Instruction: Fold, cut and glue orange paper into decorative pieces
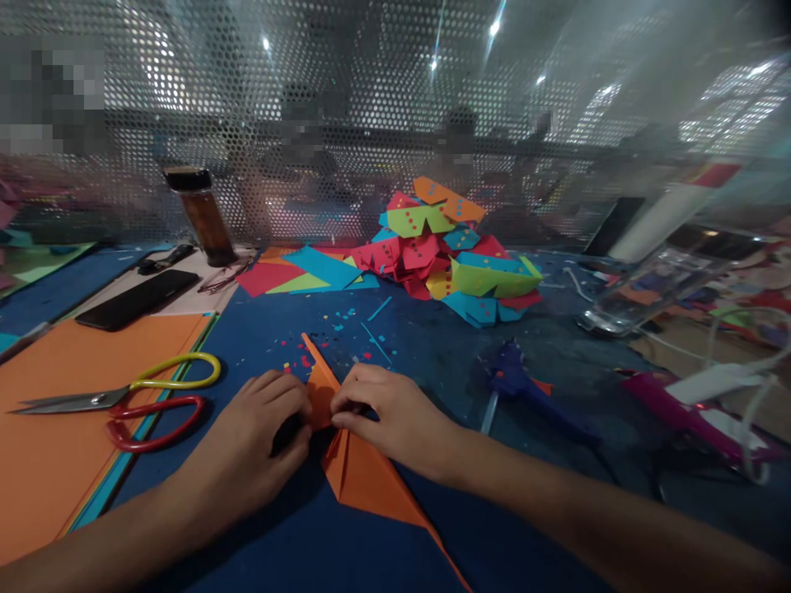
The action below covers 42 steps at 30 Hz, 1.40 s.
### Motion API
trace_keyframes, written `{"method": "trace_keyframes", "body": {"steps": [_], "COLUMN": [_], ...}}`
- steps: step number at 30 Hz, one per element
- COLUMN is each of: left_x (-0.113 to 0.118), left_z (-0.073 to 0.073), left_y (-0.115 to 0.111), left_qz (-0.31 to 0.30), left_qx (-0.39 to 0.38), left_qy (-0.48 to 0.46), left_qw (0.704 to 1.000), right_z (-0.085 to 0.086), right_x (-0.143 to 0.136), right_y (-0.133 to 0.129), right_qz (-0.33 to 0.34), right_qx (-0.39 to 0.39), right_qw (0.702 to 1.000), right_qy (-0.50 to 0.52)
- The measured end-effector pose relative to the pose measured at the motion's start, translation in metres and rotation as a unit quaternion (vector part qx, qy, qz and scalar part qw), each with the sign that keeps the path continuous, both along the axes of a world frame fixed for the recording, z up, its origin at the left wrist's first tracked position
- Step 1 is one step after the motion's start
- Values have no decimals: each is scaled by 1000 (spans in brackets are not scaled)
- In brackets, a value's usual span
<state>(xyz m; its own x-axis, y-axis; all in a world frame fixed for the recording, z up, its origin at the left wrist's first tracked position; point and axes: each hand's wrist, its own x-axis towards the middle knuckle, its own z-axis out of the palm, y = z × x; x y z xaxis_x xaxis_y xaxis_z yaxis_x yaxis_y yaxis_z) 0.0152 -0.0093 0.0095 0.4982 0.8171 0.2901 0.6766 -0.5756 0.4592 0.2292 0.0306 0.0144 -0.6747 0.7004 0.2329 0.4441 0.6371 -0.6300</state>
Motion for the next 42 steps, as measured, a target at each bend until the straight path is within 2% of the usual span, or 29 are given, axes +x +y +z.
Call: {"method": "trace_keyframes", "body": {"steps": [12, 34, 42], "left_x": [1, 3, 2], "left_z": [2, 1, 1], "left_y": [-1, 1, 0], "left_qz": [-4, 23, 19], "left_qx": [11, 16, 21], "left_qy": [-7, 27, 26], "left_qw": [1000, 999, 999], "right_z": [-1, 1, 1], "right_x": [-1, -1, -3], "right_y": [-1, 2, 1], "right_qz": [-8, -14, -25], "right_qx": [4, -60, -55], "right_qw": [1000, 998, 998], "right_qy": [0, 8, -4]}}
